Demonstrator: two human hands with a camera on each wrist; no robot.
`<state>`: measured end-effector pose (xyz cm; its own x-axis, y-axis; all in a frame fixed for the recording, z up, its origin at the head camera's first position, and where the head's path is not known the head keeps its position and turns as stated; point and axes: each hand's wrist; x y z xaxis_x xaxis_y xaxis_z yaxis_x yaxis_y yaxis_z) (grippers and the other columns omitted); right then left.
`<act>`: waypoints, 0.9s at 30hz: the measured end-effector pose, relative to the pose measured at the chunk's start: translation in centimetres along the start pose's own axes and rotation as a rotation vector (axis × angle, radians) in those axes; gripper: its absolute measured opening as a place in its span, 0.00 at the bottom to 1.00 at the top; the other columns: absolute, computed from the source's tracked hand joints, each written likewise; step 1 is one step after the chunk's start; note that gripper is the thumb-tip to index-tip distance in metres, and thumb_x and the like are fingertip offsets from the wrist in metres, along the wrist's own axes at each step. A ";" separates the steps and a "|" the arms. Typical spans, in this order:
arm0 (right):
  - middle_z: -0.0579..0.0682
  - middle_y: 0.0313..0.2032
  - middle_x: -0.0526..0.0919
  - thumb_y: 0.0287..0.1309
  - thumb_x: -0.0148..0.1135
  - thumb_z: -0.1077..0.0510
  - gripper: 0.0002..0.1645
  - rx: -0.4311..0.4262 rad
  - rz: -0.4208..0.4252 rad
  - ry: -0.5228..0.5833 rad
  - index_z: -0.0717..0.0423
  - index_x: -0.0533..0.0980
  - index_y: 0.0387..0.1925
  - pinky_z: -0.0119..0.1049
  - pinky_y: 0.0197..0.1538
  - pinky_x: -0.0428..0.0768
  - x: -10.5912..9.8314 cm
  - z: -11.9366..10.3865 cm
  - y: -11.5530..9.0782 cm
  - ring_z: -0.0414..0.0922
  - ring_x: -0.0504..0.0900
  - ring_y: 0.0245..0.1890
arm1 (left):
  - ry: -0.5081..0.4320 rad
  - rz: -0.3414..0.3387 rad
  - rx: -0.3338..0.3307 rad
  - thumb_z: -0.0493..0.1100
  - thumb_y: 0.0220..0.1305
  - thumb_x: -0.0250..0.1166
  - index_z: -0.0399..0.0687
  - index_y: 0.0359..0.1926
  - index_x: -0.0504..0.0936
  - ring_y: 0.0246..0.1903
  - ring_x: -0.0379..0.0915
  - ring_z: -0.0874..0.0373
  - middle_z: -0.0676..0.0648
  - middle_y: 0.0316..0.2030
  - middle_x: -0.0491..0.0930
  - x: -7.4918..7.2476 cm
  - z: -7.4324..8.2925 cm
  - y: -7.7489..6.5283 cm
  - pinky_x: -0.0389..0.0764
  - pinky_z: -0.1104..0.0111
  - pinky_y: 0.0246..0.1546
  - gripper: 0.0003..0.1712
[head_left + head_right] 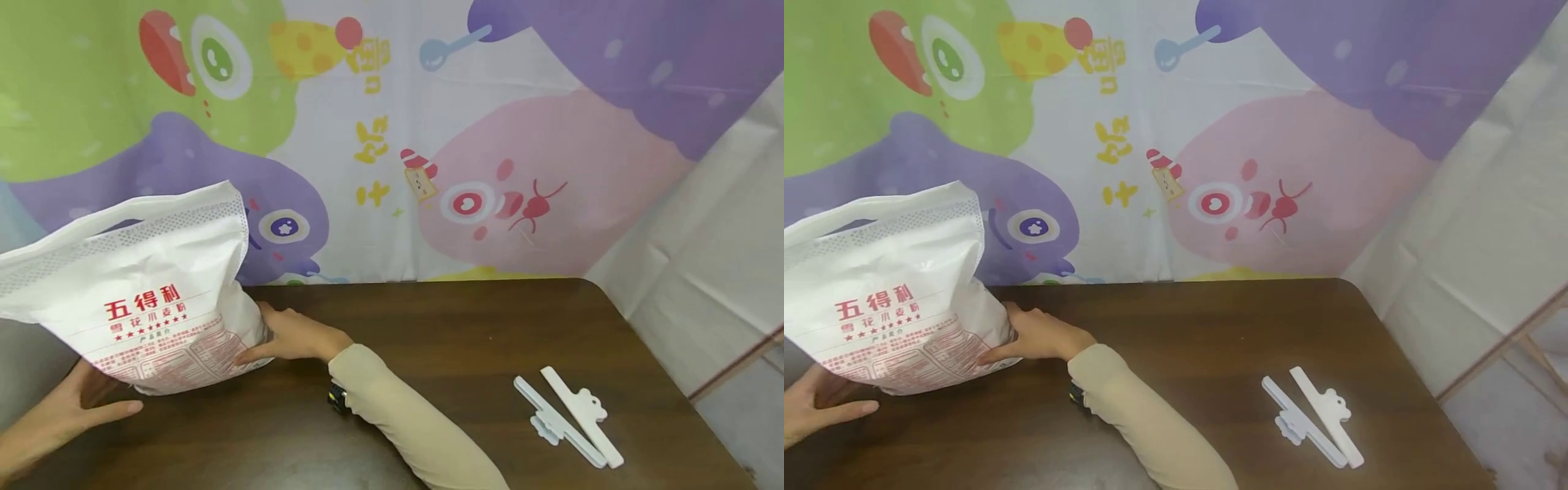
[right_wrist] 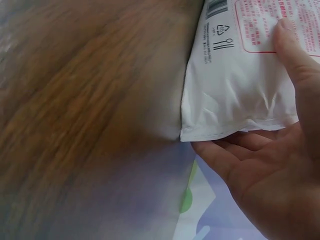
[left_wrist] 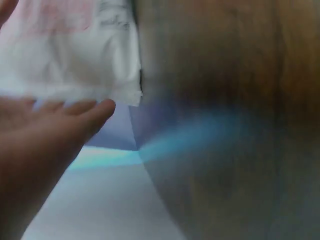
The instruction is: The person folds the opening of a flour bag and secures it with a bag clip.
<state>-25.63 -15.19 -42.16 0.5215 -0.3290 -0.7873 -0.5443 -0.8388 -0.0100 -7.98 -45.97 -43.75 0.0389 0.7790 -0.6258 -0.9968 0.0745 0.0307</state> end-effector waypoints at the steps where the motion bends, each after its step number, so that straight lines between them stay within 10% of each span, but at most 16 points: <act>1: 0.41 0.57 0.76 0.50 0.71 0.31 0.60 0.004 0.002 -0.001 0.47 0.52 0.75 0.26 0.55 0.73 -0.1 0.0 -0.1 0.33 0.77 0.49 | 0.055 0.063 0.046 0.36 0.62 0.70 0.65 0.79 0.37 0.72 0.54 0.55 0.52 0.76 0.46 0.5 0.7 0.4 0.70 0.80 0.53 0.60; 4: 0.40 0.57 0.76 0.49 0.72 0.31 0.58 0.004 0.021 -0.001 0.47 0.55 0.74 0.25 0.54 0.74 -0.1 0.0 -0.1 0.32 0.77 0.50 | 0.209 0.266 0.189 0.37 0.46 0.81 0.57 0.76 0.54 0.59 0.54 0.82 0.65 0.66 0.59 1.7 1.9 1.5 0.57 0.89 0.52 0.61; 7: 0.37 0.52 0.78 0.46 0.75 0.32 0.53 -0.029 0.053 -0.034 0.48 0.63 0.68 0.22 0.50 0.73 -0.1 -0.1 -0.1 0.30 0.76 0.47 | 0.317 0.381 0.252 0.41 0.35 0.86 0.51 0.72 0.61 0.57 0.51 0.86 0.67 0.63 0.61 2.3 2.7 1.8 0.48 0.91 0.50 0.62; 12: 0.35 0.47 0.79 0.42 0.78 0.34 0.48 -0.068 0.089 -0.105 0.48 0.70 0.61 0.18 0.48 0.71 -0.3 -0.4 -0.2 0.28 0.75 0.44 | 0.361 0.404 0.362 0.41 0.25 0.88 0.42 0.67 0.66 0.52 0.53 0.86 0.74 0.59 0.60 2.3 3.1 2.1 0.50 0.92 0.49 0.62; 20: 0.36 0.68 0.66 0.45 0.77 0.36 0.67 -0.018 0.083 0.016 0.37 0.45 0.77 0.29 0.63 0.68 -0.5 -0.4 -1.1 0.33 0.70 0.61 | 0.379 0.371 0.592 0.42 0.07 0.87 0.37 0.48 0.77 0.52 0.58 0.86 0.79 0.53 0.65 1.9 3.6 3.8 0.55 0.91 0.52 0.53; 27: 0.35 0.57 0.73 0.37 0.82 0.38 0.68 0.047 0.070 0.085 0.40 0.50 0.74 0.21 0.47 0.74 -0.3 -1.6 -0.6 0.30 0.77 0.47 | 0.347 0.320 0.658 0.38 0.05 0.87 0.41 0.47 0.78 0.51 0.63 0.83 0.76 0.49 0.71 1.6 4.0 4.4 0.57 0.89 0.53 0.52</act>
<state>-24.42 -15.30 -40.95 0.5342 -0.4233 -0.7318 -0.6102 -0.7921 0.0128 -12.02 -41.90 -41.51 -0.3735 0.5949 -0.7117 -0.7056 0.3159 0.6343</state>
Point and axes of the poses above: each hand's wrist, its own y-axis towards the middle knuckle, its own x-axis out of the palm, z = x × y
